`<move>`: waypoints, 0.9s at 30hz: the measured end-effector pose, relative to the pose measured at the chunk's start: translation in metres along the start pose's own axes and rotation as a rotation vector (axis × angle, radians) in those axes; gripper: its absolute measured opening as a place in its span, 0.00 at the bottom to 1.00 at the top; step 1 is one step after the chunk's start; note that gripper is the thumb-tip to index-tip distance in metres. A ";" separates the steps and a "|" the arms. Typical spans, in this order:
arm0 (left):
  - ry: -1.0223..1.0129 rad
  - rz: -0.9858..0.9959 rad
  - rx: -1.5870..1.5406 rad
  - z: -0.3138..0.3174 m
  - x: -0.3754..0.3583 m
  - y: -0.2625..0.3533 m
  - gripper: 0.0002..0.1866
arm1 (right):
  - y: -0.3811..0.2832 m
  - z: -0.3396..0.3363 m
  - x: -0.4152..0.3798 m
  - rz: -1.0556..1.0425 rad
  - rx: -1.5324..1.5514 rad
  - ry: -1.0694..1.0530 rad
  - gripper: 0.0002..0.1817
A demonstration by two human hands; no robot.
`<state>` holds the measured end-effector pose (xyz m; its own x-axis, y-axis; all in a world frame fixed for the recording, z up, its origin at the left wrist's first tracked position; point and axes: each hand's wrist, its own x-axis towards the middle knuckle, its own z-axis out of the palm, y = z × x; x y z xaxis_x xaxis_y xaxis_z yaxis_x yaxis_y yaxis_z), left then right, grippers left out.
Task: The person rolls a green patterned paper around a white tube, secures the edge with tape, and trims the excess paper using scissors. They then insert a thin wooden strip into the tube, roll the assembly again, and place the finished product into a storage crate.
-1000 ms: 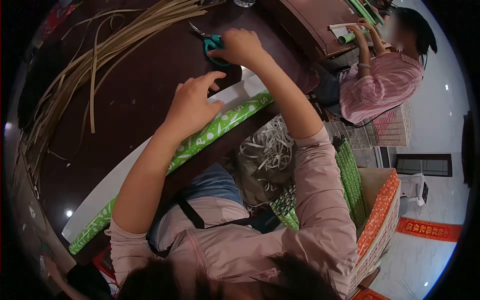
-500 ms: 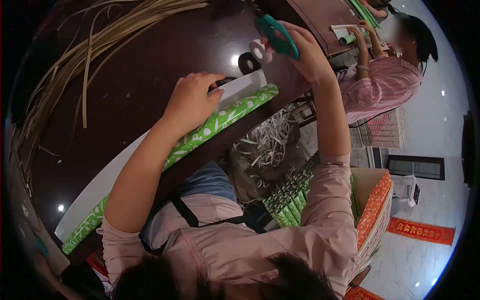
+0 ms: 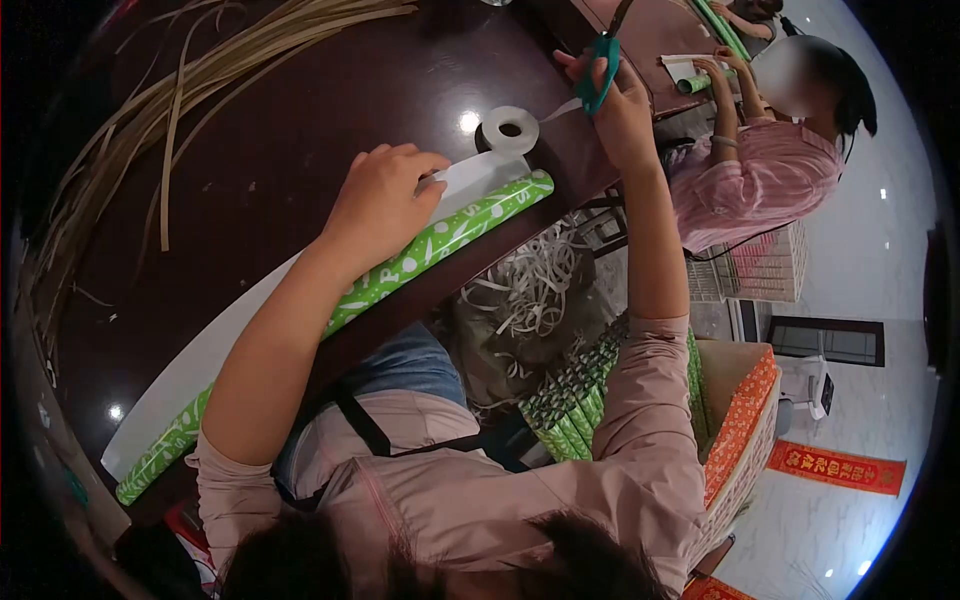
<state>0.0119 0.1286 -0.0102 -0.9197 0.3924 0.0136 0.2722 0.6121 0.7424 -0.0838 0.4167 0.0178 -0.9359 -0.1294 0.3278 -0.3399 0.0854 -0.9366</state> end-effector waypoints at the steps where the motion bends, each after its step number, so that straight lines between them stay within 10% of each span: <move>1: -0.044 -0.013 -0.016 0.000 0.001 0.000 0.15 | -0.001 -0.003 0.003 0.001 -0.002 0.001 0.20; 9: 0.088 0.078 -0.012 0.010 -0.002 -0.009 0.13 | -0.004 0.012 0.002 0.072 0.184 -0.367 0.45; 12: 0.073 0.071 -0.007 0.010 -0.002 -0.008 0.13 | -0.031 0.005 0.006 0.158 0.717 -0.696 0.53; 17: 0.068 0.100 -0.003 0.011 -0.002 -0.011 0.13 | -0.063 -0.011 0.006 0.139 1.025 -0.462 0.43; 20: 0.099 0.120 -0.007 0.012 -0.003 -0.012 0.13 | -0.064 -0.008 0.006 0.068 -0.116 -0.097 0.14; 25: 0.088 0.117 0.007 0.010 -0.004 -0.010 0.14 | 0.004 0.034 -0.010 0.096 -1.110 -0.263 0.24; 27: 0.067 0.106 0.017 0.009 -0.002 -0.010 0.14 | 0.015 0.040 -0.004 0.082 -1.073 -0.273 0.25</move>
<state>0.0138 0.1278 -0.0230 -0.9024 0.4087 0.1364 0.3728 0.5820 0.7227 -0.0816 0.3794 -0.0022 -0.9521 -0.2860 0.1080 -0.3056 0.8975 -0.3180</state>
